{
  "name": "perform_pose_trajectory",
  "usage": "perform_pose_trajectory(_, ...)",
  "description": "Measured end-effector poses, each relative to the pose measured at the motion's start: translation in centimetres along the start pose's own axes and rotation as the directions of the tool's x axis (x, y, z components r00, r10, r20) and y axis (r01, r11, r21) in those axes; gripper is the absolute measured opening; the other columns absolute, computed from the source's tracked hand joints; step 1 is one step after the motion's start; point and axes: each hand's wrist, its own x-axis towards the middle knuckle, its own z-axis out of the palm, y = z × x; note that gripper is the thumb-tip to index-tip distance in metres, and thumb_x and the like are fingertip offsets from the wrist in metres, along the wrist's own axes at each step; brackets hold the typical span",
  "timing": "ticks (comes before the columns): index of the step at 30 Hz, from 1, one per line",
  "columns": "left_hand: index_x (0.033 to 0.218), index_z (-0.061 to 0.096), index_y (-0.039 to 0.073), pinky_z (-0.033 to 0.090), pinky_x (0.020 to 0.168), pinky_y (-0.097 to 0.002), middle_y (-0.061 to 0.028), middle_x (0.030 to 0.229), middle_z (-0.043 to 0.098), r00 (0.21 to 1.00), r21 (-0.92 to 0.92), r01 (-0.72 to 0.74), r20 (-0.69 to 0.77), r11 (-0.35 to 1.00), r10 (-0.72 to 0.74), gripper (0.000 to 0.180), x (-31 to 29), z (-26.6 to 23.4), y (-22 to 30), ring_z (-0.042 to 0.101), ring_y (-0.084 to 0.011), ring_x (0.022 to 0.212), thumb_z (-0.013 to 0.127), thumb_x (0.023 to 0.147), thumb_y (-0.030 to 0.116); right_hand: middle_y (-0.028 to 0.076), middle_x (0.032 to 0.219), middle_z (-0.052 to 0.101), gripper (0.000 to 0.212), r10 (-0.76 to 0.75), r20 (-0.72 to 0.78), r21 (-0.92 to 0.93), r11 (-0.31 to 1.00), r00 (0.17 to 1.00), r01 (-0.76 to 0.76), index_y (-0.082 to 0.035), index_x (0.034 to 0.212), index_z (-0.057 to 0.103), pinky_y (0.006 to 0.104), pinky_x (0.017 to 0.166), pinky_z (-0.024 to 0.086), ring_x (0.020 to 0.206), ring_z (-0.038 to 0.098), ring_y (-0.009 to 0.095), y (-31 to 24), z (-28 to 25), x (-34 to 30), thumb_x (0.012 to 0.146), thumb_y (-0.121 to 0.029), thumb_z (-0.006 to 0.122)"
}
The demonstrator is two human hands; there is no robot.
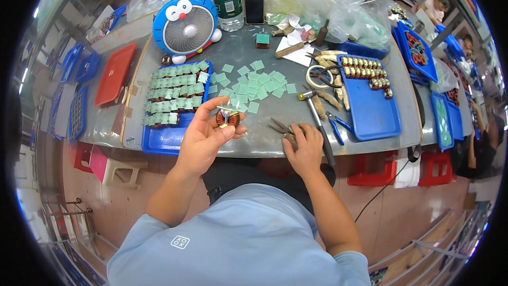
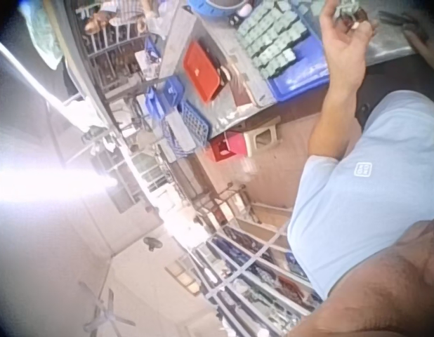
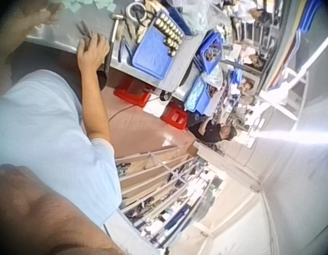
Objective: Assembling and finishing small electromagnetic components using tools and hand manipulation.
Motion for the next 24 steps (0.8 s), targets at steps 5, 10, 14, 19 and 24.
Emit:
perform_pose_trajectory(5,0.151,0.038,0.007,0.054,0.096,-0.0387,-0.0197,0.127,0.063,1.0,-0.006,-0.006,-0.007,1.0,0.006,0.06,-0.1,0.2,0.1,0.068,-0.0245,0.107,0.065,0.097,0.002,0.015,0.126,0.061,0.047,0.001,-0.008,-0.004,1.0,1.0,-0.001,-0.007,0.124,0.067,0.0492,0.104,0.04,0.12,0.055,0.036,0.1,0.1,-0.1,0.082,-0.026,0.078)
perform_pose_trajectory(10,0.146,0.043,0.009,0.049,0.079,-0.0333,-0.0096,0.107,0.062,0.999,-0.185,-0.037,-0.029,0.982,0.032,0.045,-0.2,-0.9,-0.7,0.06,-0.015,0.08,0.059,0.105,0.018,0.015,0.125,0.061,0.047,0.012,0.001,0.011,1.0,1.0,-0.012,-0.007,0.124,0.067,0.049,0.104,0.04,0.121,0.055,0.036,0.0,0.2,0.0,0.082,-0.026,0.078)
perform_pose_trajectory(14,0.138,0.05,0.01,0.039,0.067,-0.0302,-0.0046,0.089,0.054,0.973,-0.64,0.126,0.229,0.758,0.032,0.05,-0.1,-2.2,-0.2,0.046,-0.0116,0.065,0.035,0.111,0.049,0.015,0.124,0.061,0.047,-0.001,-0.009,-0.01,1.0,1.0,0.0,-0.007,0.124,0.067,0.0485,0.103,0.041,0.119,0.056,0.036,0.0,0.0,0.0,0.082,-0.025,0.079)
perform_pose_trajectory(19,0.136,0.052,0.009,0.039,0.065,-0.0309,-0.0032,0.082,0.052,0.932,-0.708,0.214,0.354,0.673,0.076,0.061,-0.3,-2.4,0.0,0.045,-0.0119,0.061,0.029,0.109,0.059,0.016,0.123,0.062,0.047,-0.019,-0.03,-0.014,1.0,0.999,0.019,-0.007,0.123,0.067,0.0483,0.103,0.041,0.119,0.056,0.036,0.0,0.3,-0.2,0.081,-0.024,0.079)
perform_pose_trajectory(24,0.134,0.053,0.009,0.039,0.063,-0.0306,-0.0031,0.08,0.051,0.929,-0.721,0.236,0.364,0.651,0.067,0.062,-0.2,-2.6,0.0,0.045,-0.0123,0.059,0.03,0.109,0.06,0.016,0.124,0.061,0.047,-0.002,-0.008,-0.05,0.999,1.0,0.002,-0.006,0.123,0.067,0.049,0.103,0.041,0.118,0.056,0.037,-0.1,-0.1,-0.3,0.081,-0.024,0.079)
